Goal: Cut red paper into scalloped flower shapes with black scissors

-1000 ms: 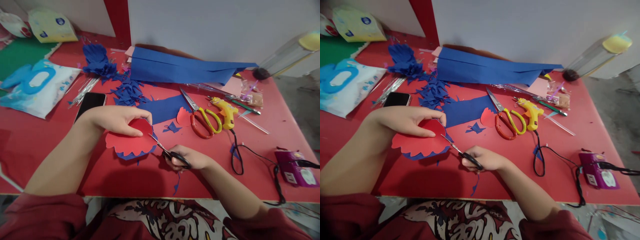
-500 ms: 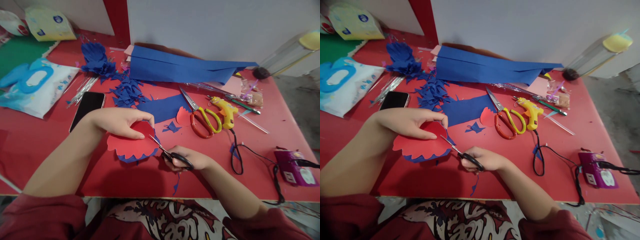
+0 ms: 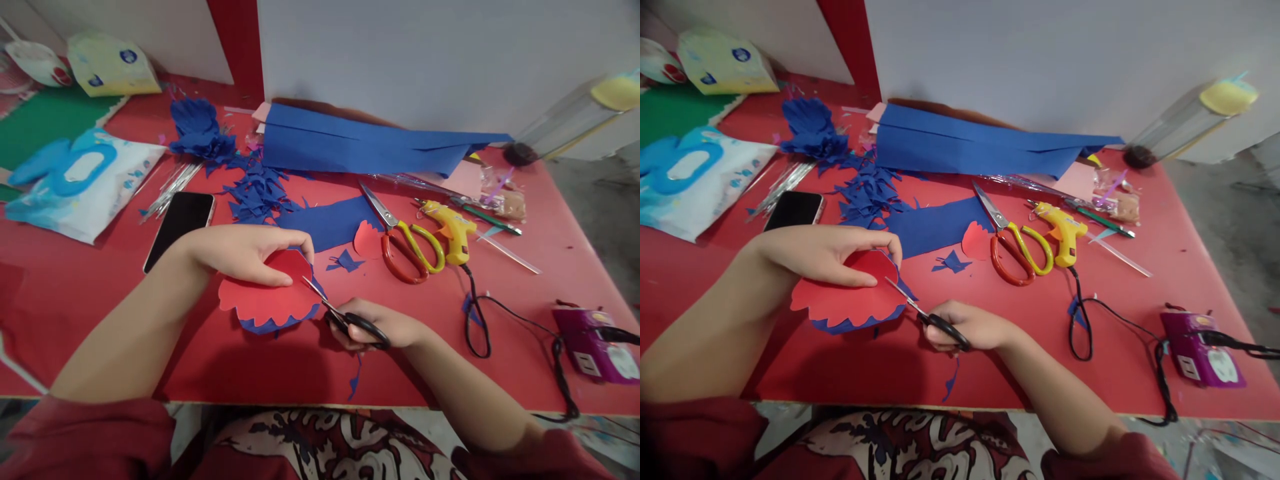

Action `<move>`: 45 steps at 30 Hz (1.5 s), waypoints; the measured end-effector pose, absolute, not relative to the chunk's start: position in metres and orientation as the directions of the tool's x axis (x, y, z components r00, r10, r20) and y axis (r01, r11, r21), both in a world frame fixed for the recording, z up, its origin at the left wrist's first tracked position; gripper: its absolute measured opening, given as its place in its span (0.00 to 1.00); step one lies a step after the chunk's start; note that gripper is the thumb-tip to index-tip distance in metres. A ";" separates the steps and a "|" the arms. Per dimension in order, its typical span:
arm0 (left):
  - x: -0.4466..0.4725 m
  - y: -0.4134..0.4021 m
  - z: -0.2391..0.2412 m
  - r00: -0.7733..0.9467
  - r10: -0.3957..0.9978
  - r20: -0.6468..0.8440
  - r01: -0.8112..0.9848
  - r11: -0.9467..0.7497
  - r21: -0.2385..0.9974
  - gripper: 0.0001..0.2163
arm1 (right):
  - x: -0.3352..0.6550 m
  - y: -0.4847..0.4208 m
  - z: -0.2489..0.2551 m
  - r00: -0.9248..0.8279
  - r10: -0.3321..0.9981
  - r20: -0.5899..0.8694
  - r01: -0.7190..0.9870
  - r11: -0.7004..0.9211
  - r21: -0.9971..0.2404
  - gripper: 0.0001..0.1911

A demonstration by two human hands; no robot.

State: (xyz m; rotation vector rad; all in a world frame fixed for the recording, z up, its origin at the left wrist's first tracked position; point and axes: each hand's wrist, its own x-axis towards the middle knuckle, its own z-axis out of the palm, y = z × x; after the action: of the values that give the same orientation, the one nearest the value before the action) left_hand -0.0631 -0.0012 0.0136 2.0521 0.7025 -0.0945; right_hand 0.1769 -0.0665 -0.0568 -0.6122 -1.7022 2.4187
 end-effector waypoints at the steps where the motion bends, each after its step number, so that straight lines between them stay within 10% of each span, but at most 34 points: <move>1: -0.063 -0.001 0.014 0.834 0.440 -0.332 0.512 -0.397 0.762 0.12 | 0.177 -0.066 -0.056 -0.911 0.327 -0.249 0.123 -0.360 -0.925 0.31; 45: -0.054 -0.006 0.014 0.854 0.449 -0.263 0.456 -0.405 0.792 0.14 | 0.179 -0.066 -0.064 -0.953 0.284 -0.107 -0.019 -0.407 -0.913 0.29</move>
State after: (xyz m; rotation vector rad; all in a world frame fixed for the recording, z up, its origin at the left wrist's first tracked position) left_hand -0.0540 -0.0059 0.0141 2.0500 0.6609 -0.0094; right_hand 0.1793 -0.0665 -0.0644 -0.3664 -1.5953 2.4651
